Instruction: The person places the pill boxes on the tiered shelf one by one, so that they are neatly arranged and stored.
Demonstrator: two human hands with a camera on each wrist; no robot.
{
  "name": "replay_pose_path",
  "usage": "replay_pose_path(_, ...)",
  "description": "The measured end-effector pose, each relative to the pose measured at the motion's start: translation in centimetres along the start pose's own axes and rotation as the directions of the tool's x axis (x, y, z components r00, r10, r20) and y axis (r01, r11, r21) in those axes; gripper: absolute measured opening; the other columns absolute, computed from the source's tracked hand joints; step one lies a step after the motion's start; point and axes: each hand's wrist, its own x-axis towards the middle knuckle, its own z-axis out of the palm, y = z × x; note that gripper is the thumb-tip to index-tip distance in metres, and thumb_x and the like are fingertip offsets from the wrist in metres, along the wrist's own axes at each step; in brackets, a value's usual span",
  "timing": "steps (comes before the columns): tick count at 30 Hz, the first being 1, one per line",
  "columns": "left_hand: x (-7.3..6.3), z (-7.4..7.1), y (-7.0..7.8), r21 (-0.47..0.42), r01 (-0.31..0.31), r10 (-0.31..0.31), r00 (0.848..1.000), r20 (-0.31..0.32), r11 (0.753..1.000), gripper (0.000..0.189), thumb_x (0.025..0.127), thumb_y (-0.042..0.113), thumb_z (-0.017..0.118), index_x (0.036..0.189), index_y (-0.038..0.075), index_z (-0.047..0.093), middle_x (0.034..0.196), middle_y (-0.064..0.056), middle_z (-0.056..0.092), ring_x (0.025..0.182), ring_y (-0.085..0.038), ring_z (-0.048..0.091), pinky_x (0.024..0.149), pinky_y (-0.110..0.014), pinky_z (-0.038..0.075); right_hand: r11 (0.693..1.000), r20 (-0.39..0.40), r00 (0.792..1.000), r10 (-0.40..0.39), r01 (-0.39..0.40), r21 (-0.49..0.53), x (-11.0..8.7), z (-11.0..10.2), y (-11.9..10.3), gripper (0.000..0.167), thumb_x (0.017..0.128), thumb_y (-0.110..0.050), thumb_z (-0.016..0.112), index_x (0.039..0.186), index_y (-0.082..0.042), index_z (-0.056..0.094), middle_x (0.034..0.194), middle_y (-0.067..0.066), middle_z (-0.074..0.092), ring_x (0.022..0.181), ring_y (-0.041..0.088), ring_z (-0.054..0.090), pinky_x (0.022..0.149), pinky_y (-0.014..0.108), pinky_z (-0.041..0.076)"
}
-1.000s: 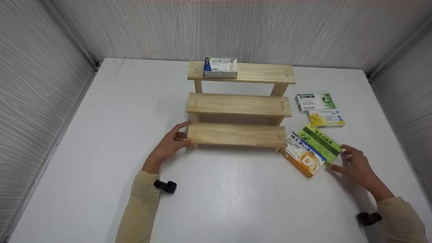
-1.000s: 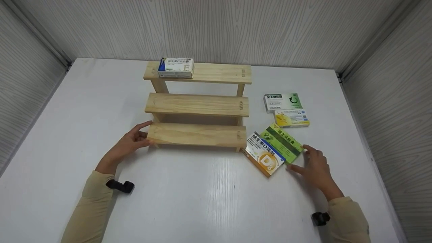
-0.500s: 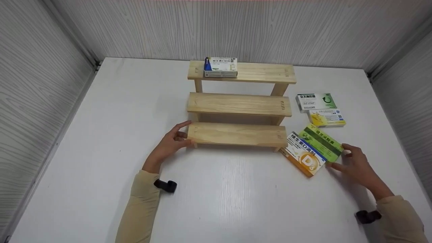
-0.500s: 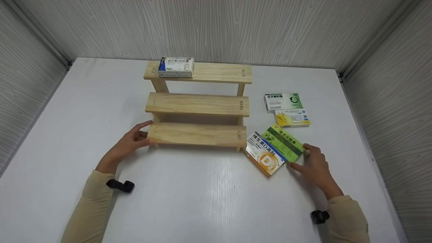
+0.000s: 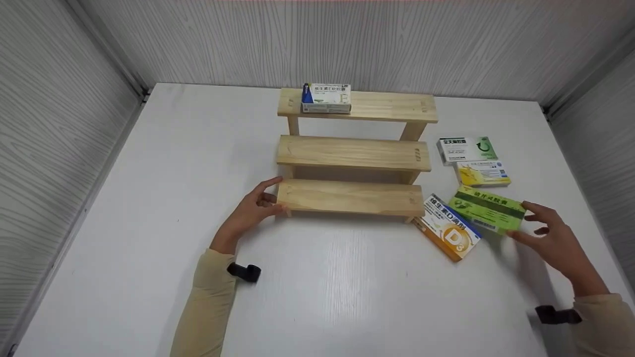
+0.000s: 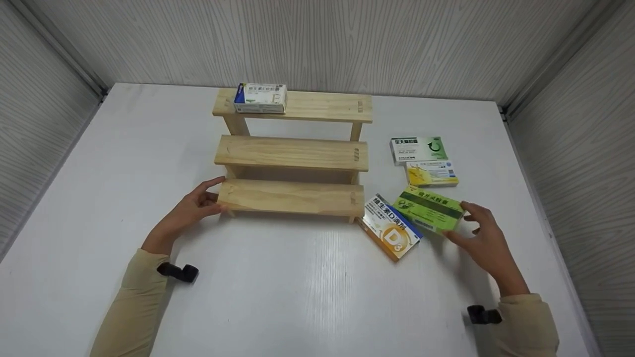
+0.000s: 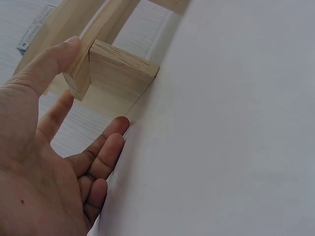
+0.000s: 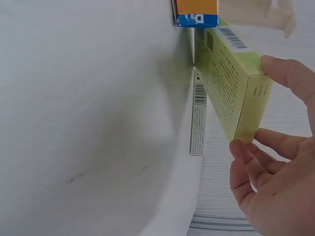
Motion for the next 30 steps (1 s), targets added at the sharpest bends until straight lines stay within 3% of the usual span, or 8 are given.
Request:
replay_pose_path(4,0.0,-0.1,0.0,-0.005,0.003,-0.003,1.000,0.003,1.000,0.072,0.087,0.028,0.073,0.149,0.029,0.036,0.117,-0.016,0.054,0.099,-0.021,0.051,0.084,-0.031,0.040,0.999,-0.075,0.996,-0.038,0.037,-0.005,-0.4,-0.7,-0.2,0.075,0.088,-0.029,0.071,0.149,-0.005,0.034,0.144,0.026,0.035,0.102,-0.010,0.032,0.078,0.013,0.033)
replay_pose_path(8,0.0,-0.1,0.0,0.001,0.010,-0.010,1.000,0.000,1.000,0.072,0.087,0.028,0.073,0.149,0.029,0.037,0.118,-0.017,0.054,0.099,-0.022,0.051,0.084,-0.031,0.040,0.999,-0.141,0.989,-0.041,0.043,0.010,-0.7,-1.5,-0.5,0.072,0.088,-0.025,0.071,0.149,-0.009,0.035,0.146,0.022,0.034,0.099,-0.017,0.027,0.079,0.008,0.031)
replay_pose_path(12,-0.1,0.0,0.1,0.008,0.017,-0.017,1.000,-0.004,1.000,0.072,0.086,0.028,0.073,0.149,0.030,0.037,0.119,-0.016,0.054,0.099,-0.022,0.052,0.085,-0.032,0.040,0.993,-0.212,0.975,-0.068,0.087,0.080,-0.7,-2.3,-0.8,0.069,0.088,-0.015,0.070,0.149,-0.013,0.037,0.145,0.000,0.038,0.103,-0.016,0.033,0.078,0.001,0.030)
replay_pose_path(16,0.0,0.0,0.1,0.010,0.025,-0.025,1.000,-0.010,1.000,0.072,0.086,0.028,0.073,0.148,0.031,0.037,0.119,-0.016,0.054,0.100,-0.022,0.052,0.085,-0.032,0.040,0.979,-0.249,0.965,-0.086,0.129,0.161,-0.5,-2.9,-1.2,0.068,0.088,-0.008,0.068,0.148,-0.020,0.039,0.138,-0.023,0.037,0.106,-0.014,0.037,0.079,0.002,0.031)
replay_pose_path(22,-1.3,0.1,2.4,0.012,0.045,-0.045,0.999,-0.004,0.999,0.070,0.089,0.021,0.070,0.150,0.023,0.036,0.119,-0.018,0.054,0.100,-0.022,0.051,0.084,-0.030,0.040,0.946,-0.275,0.957,-0.092,0.170,0.277,0.4,-3.4,-2.4,0.068,0.088,0.000,0.065,0.147,-0.023,0.041,0.135,-0.021,0.042,0.108,-0.007,0.042,0.082,0.008,0.032)
replay_pose_path(24,-1.3,0.1,2.5,0.000,0.046,-0.046,0.999,0.002,0.999,0.070,0.089,0.018,0.069,0.150,0.020,0.035,0.118,-0.019,0.054,0.099,-0.022,0.050,0.084,-0.030,0.040,0.934,-0.276,0.956,-0.102,0.188,0.304,0.9,-3.5,-2.8,0.067,0.088,0.002,0.065,0.147,-0.021,0.042,0.132,-0.020,0.045,0.107,-0.005,0.044,0.082,0.009,0.033)
replay_pose_path(29,0.1,-0.1,0.1,-0.027,0.018,-0.018,1.000,0.008,0.999,0.073,0.088,0.019,0.071,0.150,0.025,0.034,0.118,-0.016,0.052,0.099,-0.021,0.050,0.084,-0.031,0.040,0.905,-0.252,0.955,-0.155,0.239,0.351,2.4,-3.5,-4.2,0.067,0.087,0.005,0.065,0.146,-0.017,0.043,0.131,-0.016,0.048,0.106,0.000,0.047,0.080,0.008,0.039)
replay_pose_path(30,0.2,-0.1,-0.1,-0.027,0.014,-0.014,1.000,0.009,1.000,0.073,0.087,0.020,0.072,0.150,0.026,0.034,0.118,-0.016,0.052,0.099,-0.021,0.050,0.084,-0.031,0.041,0.888,-0.247,0.954,-0.172,0.259,0.380,2.8,-3.5,-4.5,0.066,0.087,0.006,0.064,0.146,-0.015,0.044,0.133,-0.014,0.049,0.107,0.001,0.048,0.080,0.009,0.040)
